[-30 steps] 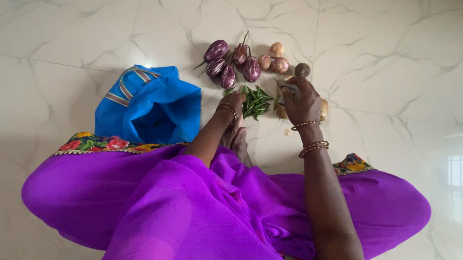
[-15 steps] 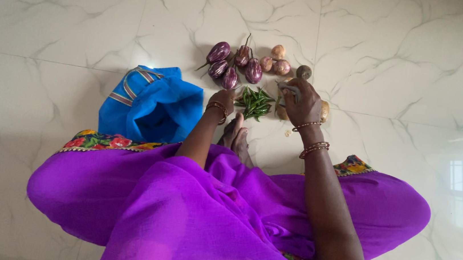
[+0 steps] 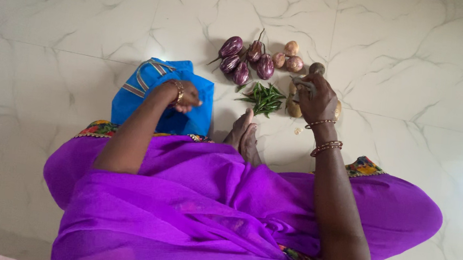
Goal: The person sits on the floor and sorts vegetables from a blue bag onto the tiled floor. They handle green chilies, purple eggplants, and potatoes, placing them into separate piles.
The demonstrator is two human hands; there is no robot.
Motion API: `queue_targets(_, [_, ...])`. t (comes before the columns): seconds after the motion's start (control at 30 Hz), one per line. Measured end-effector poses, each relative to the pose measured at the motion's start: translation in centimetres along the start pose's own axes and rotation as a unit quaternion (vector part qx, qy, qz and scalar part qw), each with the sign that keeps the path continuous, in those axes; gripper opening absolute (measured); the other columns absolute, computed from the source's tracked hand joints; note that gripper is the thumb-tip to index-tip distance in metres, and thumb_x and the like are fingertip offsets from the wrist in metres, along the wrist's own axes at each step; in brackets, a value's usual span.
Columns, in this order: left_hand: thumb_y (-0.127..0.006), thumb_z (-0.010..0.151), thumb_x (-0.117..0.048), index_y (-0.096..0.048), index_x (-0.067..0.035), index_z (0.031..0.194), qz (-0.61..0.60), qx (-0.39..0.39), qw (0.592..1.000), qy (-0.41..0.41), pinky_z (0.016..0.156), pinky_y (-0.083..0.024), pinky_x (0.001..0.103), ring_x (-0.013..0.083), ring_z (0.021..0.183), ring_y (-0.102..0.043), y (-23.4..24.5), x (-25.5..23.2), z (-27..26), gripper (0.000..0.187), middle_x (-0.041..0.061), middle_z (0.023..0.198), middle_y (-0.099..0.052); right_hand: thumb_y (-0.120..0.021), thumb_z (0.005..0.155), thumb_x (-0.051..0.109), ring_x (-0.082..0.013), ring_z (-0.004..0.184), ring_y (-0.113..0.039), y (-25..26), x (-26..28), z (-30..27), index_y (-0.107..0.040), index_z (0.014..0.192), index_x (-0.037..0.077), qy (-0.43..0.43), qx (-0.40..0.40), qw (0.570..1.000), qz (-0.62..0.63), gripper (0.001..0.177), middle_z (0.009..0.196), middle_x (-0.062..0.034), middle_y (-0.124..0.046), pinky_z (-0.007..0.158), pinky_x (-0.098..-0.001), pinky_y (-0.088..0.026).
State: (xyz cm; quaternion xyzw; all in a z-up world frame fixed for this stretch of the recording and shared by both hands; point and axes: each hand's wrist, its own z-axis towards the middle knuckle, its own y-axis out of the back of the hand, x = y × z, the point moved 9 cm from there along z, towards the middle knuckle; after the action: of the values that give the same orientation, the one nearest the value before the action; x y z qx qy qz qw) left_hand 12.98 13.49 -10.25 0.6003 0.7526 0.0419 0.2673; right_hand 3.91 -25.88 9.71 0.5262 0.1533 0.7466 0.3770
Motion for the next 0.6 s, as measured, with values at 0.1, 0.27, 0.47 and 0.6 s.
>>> queue_targets(0.1, [-0.069, 0.097, -0.043, -0.076, 0.004, 0.107, 0.016, 0.019, 0.991, 0.134, 0.061, -0.059, 0.035, 0.0186, 0.066, -0.069, -1.1, 6.0, -2.6, 0.049, 0.015, 0.088, -0.078, -0.075, 0.092, 0.012, -0.0311, 0.091, -0.075, -0.4, 0.0, 0.0, -0.068, 0.108, 0.009, -0.018, 0.016, 1.0, 0.008, 0.018, 0.103, -0.0125, -0.074, 0.075, -0.0411, -0.059])
queue_targets(0.27, [-0.076, 0.09, -0.048, -0.038, -0.007, 0.152, 0.149, -0.09, 0.975, 0.137, 0.093, -0.055, 0.05, 0.037, 0.107, -0.067, 0.7, 9.6, 0.3, 0.083, 0.025, 0.125, -0.065, -0.076, 0.091, 0.012, -0.0325, 0.091, -0.074, -0.4, 0.8, -0.1, -0.069, 0.109, 0.009, 0.012, 0.006, 1.0, 0.003, 0.02, 0.104, -0.014, -0.074, 0.077, -0.0416, -0.059])
queue_targets(0.47, [-0.073, 0.091, -0.036, 0.002, -0.027, 0.168, 0.128, -0.243, 0.953, 0.125, 0.124, -0.028, 0.051, 0.0426, 0.152, -0.026, 3.2, 9.5, 2.0, 0.108, 0.026, 0.166, -0.023, -0.075, 0.091, 0.011, -0.0322, 0.091, -0.075, -0.3, 0.6, -0.1, -0.069, 0.11, 0.007, 0.005, 0.008, 1.0, 0.015, 0.02, 0.105, -0.0147, -0.074, 0.077, -0.0412, -0.059])
queue_targets(0.6, [-0.071, 0.092, -0.031, -0.003, -0.027, 0.166, 0.128, -0.327, 0.934, 0.069, 0.125, -0.019, 0.052, 0.0442, 0.155, -0.014, 5.1, 8.1, 0.1, 0.101, 0.025, 0.168, -0.012, -0.077, 0.091, 0.011, -0.0332, 0.09, -0.074, -0.4, 0.7, -0.2, -0.068, 0.109, 0.007, 0.012, 0.005, 1.0, 0.01, 0.02, 0.104, -0.0149, -0.074, 0.075, -0.0419, -0.059])
